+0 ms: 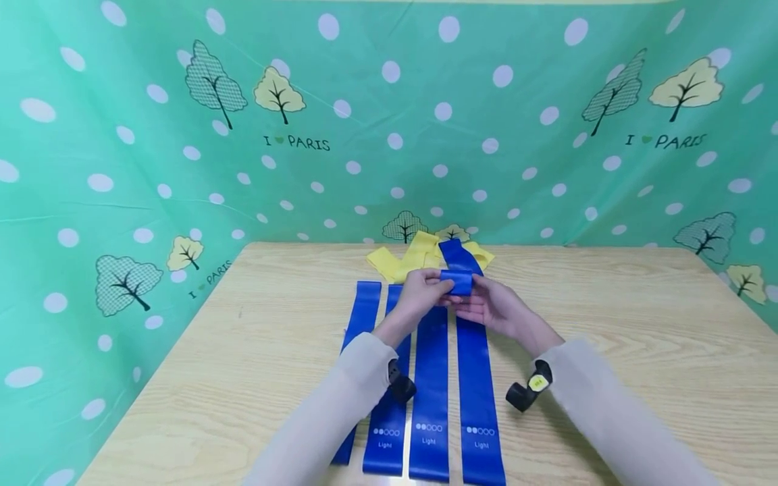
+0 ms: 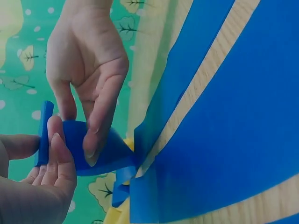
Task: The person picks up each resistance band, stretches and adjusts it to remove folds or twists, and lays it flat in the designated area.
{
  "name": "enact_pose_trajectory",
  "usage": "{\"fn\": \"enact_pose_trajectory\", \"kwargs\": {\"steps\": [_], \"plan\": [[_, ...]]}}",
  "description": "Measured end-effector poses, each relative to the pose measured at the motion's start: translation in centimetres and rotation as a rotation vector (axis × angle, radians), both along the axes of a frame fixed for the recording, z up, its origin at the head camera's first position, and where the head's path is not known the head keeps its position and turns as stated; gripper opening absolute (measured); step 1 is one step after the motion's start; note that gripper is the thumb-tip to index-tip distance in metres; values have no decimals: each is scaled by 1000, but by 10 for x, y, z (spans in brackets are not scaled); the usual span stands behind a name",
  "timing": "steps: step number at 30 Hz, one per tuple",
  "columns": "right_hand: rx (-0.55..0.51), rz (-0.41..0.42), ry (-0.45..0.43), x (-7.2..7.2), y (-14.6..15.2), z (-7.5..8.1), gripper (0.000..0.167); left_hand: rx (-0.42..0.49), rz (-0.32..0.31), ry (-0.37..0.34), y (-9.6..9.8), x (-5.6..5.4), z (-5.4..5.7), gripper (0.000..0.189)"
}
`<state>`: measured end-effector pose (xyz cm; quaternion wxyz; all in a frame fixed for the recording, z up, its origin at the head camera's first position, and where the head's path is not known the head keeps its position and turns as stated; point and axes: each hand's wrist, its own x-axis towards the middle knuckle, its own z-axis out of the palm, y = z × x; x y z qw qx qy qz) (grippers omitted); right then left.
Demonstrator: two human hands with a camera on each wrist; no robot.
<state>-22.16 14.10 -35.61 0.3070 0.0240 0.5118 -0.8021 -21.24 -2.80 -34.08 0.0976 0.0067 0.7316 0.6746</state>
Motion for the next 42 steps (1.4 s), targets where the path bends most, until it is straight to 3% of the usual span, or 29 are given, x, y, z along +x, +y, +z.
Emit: {"fn": "enact_pose_trajectory", "kwargs": {"steps": [5,11,14,20,26,30,35,39,42], "plan": [[-127,-28,8,18,-4,0,52,-25,5,1,2,5,4,29],[-118,-176,46,29,-7,6,45,9,-20,-9,2,13,1,25],[-113,-234,45,28,-4,10,34,9,-57,-13,2,20,-4,20],[-84,-262,64,22,4,16,17,-13,-108,-19,5,34,-11,15],[9,-275,87,18,7,21,14,-32,-142,-23,8,44,-12,13],[8,-272,99,14,8,25,7,-15,-157,-18,11,49,-11,13],[28,-278,99,8,6,33,11,-16,-176,-21,13,54,-9,16],[71,-277,111,2,3,39,39,-23,-176,-17,14,56,-9,13],[95,-279,125,-2,2,44,43,-21,-174,-19,14,58,-9,12]]}}
